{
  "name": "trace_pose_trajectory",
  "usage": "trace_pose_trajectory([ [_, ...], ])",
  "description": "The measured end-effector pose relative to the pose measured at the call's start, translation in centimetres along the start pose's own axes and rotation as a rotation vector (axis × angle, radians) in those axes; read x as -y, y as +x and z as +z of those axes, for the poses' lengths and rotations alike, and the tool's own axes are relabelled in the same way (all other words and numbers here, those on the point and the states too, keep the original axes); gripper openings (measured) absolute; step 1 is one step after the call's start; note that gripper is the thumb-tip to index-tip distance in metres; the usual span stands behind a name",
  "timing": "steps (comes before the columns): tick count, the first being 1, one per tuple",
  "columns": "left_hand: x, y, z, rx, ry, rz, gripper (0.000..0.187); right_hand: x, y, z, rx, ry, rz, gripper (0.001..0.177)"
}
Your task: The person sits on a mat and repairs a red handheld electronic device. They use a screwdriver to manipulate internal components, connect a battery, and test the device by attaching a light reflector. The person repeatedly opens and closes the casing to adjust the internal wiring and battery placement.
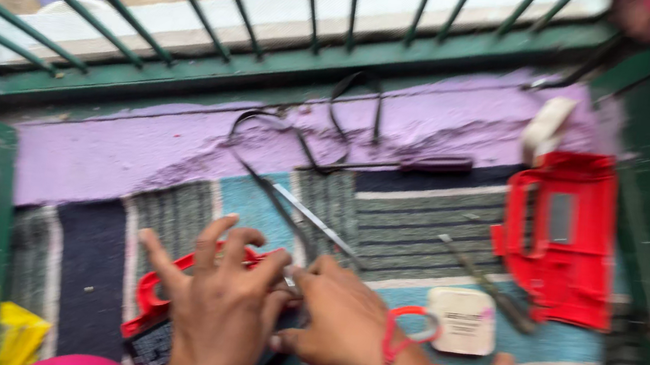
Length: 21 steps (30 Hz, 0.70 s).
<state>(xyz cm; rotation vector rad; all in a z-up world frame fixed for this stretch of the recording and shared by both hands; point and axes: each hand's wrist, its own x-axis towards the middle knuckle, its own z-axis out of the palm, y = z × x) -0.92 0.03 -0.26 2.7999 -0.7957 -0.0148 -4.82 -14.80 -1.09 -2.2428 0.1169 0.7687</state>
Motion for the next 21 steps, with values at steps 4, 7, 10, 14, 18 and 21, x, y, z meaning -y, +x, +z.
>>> trace_pose_trajectory([
  [4, 0.2, -0.6, 0.2, -0.017, 0.007, -0.038, 0.037, -3.4, -1.0, -3.0, -0.379, -0.016, -0.061, 0.062],
  [7, 0.3, -1.3, 0.3, -0.042, 0.000, -0.040, 0.038, -8.0, -3.7, -8.7, -0.657, 0.181, 0.122, 0.045],
  [10, 0.7, -1.7, 0.2, -0.051, -0.010, -0.032, 0.041, -12.0, -7.9, -12.6, -0.873, -0.017, 0.560, 0.045],
  [14, 1.3, -2.1, -0.3, 0.025, -0.049, -0.049, 0.042, -14.8, -7.8, -12.6, -0.876, -0.192, 0.845, 0.060],
  [18, 1.3, -2.4, -0.4, 0.088, -0.039, -0.076, 0.047, -17.4, -6.3, -11.2, -0.955, -0.068, 0.902, 0.061],
  [21, 1.5, -3.2, -0.4, 0.036, -0.032, -0.048, 0.050, -20.0, -6.0, -11.2, -0.836, -0.003, 0.967, 0.060],
])
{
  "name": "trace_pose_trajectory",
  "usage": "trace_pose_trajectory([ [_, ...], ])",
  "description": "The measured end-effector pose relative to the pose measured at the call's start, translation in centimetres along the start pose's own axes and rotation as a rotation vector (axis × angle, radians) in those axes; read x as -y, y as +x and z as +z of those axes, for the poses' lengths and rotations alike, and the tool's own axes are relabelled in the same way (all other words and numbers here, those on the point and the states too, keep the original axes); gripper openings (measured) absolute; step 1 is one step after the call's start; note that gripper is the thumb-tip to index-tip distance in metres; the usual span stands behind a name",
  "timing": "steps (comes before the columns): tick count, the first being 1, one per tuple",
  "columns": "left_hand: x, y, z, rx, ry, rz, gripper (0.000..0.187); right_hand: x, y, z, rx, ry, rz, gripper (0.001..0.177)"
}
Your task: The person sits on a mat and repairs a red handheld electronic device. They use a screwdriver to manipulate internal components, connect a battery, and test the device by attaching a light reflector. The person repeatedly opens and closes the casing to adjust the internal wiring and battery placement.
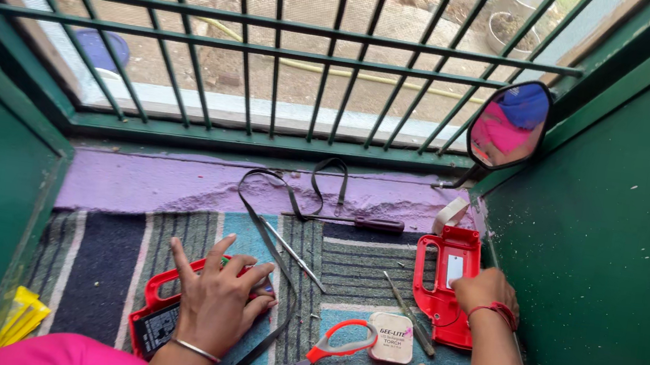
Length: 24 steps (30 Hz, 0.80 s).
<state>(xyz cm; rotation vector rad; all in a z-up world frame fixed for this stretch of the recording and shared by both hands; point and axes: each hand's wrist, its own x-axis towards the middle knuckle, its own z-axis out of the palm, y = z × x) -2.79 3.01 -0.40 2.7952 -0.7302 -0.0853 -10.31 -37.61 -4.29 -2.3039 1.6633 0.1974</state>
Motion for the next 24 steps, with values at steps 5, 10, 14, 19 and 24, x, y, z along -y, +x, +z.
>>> trace_pose_trajectory([
  [5, 0.4, -0.9, 0.2, -0.074, 0.013, 0.038, 0.053, -1.9, 2.5, 1.5, 0.052, 0.052, -0.068, 0.055],
  [10, 0.8, -1.5, 0.0, -0.096, 0.009, 0.065, 0.054, -2.1, 0.7, 0.0, 0.240, 0.983, 0.007, 0.043],
  [14, 0.7, -1.9, 0.1, -0.104, 0.016, 0.083, 0.059, -1.4, -2.3, -4.4, 0.644, 1.502, -0.229, 0.055],
  [19, 0.5, -2.1, -0.1, -0.064, 0.018, 0.042, 0.063, 0.9, -7.5, -7.3, 1.011, 1.854, -0.596, 0.062],
  [24, -0.1, -2.0, -0.3, -0.013, 0.025, 0.003, 0.069, 3.9, -10.8, -6.3, 1.322, 2.102, -0.660, 0.071],
])
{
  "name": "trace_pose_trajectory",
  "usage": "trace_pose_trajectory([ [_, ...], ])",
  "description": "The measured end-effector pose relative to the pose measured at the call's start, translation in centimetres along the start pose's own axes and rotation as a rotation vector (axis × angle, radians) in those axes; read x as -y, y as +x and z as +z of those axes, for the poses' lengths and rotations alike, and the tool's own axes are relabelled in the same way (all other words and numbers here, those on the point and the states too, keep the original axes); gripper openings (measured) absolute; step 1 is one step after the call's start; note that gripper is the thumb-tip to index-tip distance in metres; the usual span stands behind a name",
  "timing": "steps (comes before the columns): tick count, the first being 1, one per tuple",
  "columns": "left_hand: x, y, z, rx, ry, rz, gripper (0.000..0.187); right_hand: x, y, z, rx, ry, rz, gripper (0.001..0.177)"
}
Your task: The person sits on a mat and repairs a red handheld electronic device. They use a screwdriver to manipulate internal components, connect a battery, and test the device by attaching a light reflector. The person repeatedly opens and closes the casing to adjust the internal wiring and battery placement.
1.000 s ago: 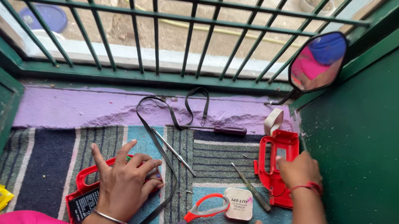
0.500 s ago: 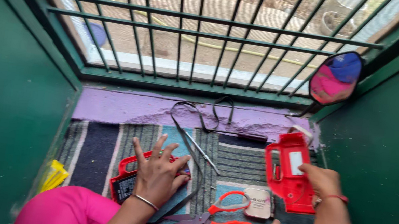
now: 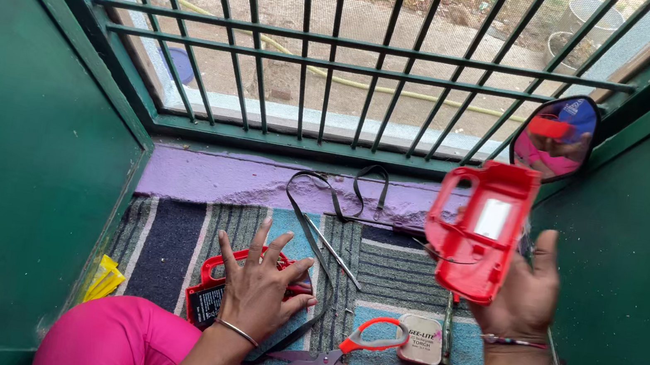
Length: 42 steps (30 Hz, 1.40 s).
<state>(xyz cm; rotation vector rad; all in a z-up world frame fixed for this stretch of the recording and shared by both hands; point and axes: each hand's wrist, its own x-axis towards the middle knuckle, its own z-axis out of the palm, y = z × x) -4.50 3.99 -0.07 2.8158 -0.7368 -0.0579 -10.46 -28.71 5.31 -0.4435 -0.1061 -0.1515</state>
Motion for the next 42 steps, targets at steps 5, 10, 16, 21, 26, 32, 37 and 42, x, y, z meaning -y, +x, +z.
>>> trace_pose_trajectory([
  [5, -0.1, -0.8, 0.6, -0.068, -0.002, -0.011, 0.067, -3.3, 1.1, -1.7, -0.172, 0.022, 0.121, 0.052],
  [10, 0.3, -0.9, 1.5, -0.067, -0.032, -0.022, 0.067, -5.4, 1.6, -1.6, -0.198, -0.308, 0.227, 0.050],
  [16, 0.9, -0.9, 2.4, -0.079, -0.022, -0.002, 0.073, -6.7, 1.8, 0.5, -0.229, -0.634, 0.251, 0.070],
  [21, 1.0, -0.9, 2.5, -0.079, -0.033, 0.014, 0.082, -6.8, 2.0, 0.8, -0.246, -0.733, 0.261, 0.080],
  [26, 0.6, -0.8, -0.2, -0.200, -0.085, -0.033, 0.114, -7.6, 2.2, 1.7, -0.166, -1.206, 0.239, 0.097],
  [32, 0.7, -2.9, -7.2, -0.460, -0.161, 0.286, 0.131, -10.3, 0.7, 5.3, 0.362, -2.260, -0.305, 0.083],
  [37, 0.1, -3.1, -9.8, -0.158, -0.004, 0.327, 0.122, -14.1, -1.8, 9.4, 0.586, -2.153, -0.322, 0.074],
  [42, 3.2, -3.5, -10.3, -0.056, -0.099, 0.111, 0.100, -12.0, -0.7, 8.6, 0.361, -1.666, -0.269, 0.083],
])
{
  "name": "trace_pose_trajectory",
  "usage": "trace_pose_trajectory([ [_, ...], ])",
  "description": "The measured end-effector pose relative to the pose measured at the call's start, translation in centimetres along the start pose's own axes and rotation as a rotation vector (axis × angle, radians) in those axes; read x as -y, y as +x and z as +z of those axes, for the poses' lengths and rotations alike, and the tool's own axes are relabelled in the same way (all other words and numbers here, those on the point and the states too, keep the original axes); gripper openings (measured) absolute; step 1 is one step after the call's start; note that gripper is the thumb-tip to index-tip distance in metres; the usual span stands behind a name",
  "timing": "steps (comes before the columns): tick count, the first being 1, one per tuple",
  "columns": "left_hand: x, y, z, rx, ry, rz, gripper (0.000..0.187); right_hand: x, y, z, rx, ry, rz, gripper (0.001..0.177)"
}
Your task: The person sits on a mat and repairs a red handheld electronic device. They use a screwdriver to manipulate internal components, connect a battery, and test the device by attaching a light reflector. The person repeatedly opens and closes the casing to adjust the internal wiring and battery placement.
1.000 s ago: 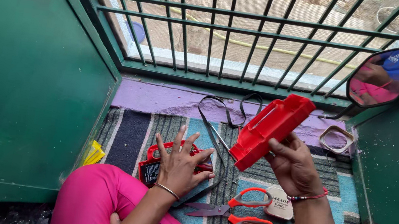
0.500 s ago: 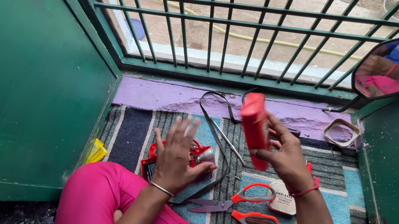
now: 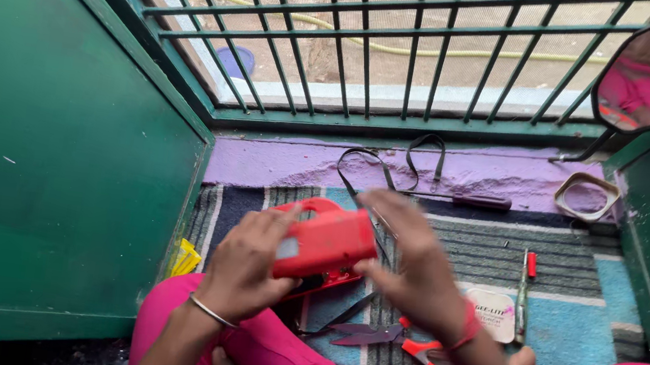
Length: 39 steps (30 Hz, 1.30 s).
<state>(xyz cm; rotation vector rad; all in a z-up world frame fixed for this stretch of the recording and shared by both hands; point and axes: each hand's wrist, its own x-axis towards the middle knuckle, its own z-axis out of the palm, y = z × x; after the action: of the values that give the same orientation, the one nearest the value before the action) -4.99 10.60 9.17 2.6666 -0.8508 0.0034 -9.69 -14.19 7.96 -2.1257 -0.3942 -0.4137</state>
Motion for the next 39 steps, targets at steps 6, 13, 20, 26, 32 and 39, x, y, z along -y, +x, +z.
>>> trace_pose_trajectory([
  [6, 2.0, -1.2, -0.6, -0.250, -0.097, -0.154, 0.092, -4.9, 0.0, 0.5, 0.325, -0.043, 0.435, 0.107],
  [13, 1.8, -1.1, 0.6, -0.425, -0.056, -0.226, 0.093, -5.5, -1.4, 6.6, 0.515, -0.255, 0.302, 0.101],
  [20, 2.6, -0.8, 1.7, -0.378, -0.088, -0.263, 0.093, -7.2, -2.0, 7.2, 0.361, -0.309, 0.128, 0.085],
  [26, 4.3, 0.0, 1.4, -0.280, -0.114, -0.233, 0.096, -8.1, -2.1, 7.3, 0.314, -0.240, 0.219, 0.090],
  [32, 4.1, 0.6, 2.8, -0.045, -0.077, -0.050, 0.090, -8.9, -1.7, 6.5, 0.250, -0.215, 0.356, 0.099],
  [39, 2.7, 1.8, 6.1, -0.081, 0.117, 0.076, 0.088, -10.5, -1.3, 5.8, 0.242, 0.087, 0.576, 0.132],
])
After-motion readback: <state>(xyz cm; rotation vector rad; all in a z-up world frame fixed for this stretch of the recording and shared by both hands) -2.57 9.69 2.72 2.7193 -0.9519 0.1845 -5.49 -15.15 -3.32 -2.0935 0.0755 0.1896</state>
